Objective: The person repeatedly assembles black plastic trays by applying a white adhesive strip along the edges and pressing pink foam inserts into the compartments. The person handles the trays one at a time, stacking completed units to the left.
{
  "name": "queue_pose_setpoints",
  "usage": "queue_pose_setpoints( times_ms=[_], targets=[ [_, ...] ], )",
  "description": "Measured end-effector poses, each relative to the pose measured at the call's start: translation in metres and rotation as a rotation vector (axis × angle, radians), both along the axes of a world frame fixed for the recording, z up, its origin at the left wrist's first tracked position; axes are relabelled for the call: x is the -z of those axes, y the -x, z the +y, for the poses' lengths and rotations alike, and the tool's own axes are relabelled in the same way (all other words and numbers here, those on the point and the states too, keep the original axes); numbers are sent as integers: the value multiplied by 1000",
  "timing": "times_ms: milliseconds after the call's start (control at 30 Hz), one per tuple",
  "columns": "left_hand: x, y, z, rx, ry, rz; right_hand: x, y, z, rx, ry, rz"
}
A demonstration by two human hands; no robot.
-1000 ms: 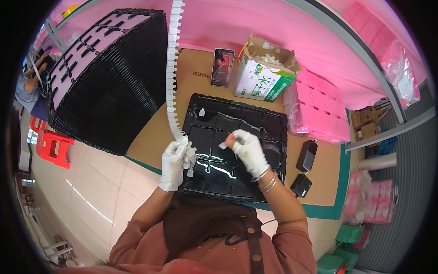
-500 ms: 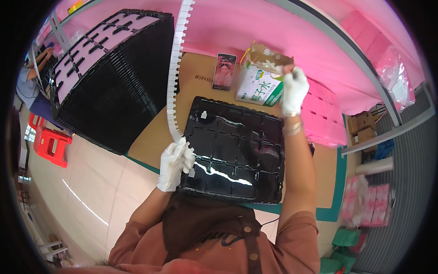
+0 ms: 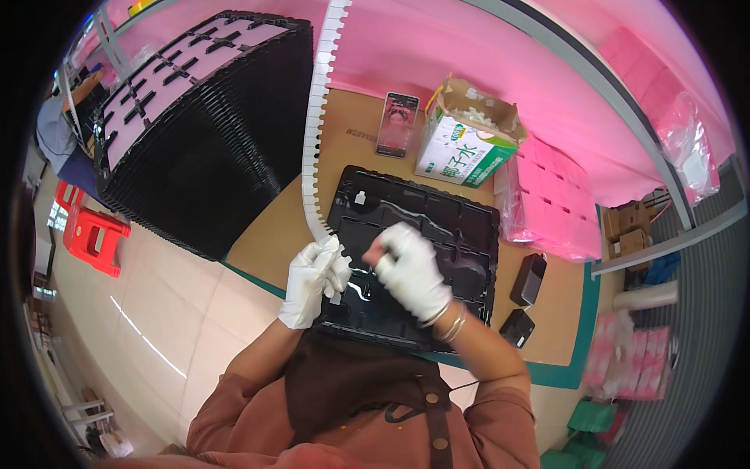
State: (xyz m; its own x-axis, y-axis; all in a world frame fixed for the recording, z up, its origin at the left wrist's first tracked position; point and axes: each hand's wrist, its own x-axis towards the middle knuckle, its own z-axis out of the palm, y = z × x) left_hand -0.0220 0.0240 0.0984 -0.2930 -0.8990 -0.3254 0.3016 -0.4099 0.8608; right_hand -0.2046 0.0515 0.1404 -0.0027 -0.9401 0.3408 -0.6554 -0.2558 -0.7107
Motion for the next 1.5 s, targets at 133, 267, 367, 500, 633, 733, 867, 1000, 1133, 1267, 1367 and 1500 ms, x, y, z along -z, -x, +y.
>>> queue_pose_setpoints(
  times_ms=[133,267,367,500,633,733,867,1000,1133,1267,1367,1500],
  targets=[
    [-4,6,5,2,16,-30,16,-23,13,-29,-92,-49],
    [-1,5,7,2,5,-31,21,-23,16,-42,99,81],
    [-2,6,5,-25,4,-42,11,-20,25,-27,270,54],
    [23,-1,-4,-72,43,-65,4,12,37,113,271,-40],
    [27,-3,-6,-126,39,-88,3,89,32,525,230,-33],
    [38,3,-8,-130,90,-41,35,172,22,778,154,160],
    [34,5,-8,-151,86,-49,75,210,-1,655,58,314],
    [43,1,-8,-146,113,-74,92,212,-14,627,-102,209],
    [42,2,-6,-168,105,-62,72,210,-25,688,-280,54],
    [32,3,-4,-131,86,-95,73,221,-30,691,-310,72],
    [40,5,-5,-141,107,-54,63,211,-46,629,-10,198],
    [30,4,-1,-171,100,-10,4,178,-100,530,297,315]
  ],
)
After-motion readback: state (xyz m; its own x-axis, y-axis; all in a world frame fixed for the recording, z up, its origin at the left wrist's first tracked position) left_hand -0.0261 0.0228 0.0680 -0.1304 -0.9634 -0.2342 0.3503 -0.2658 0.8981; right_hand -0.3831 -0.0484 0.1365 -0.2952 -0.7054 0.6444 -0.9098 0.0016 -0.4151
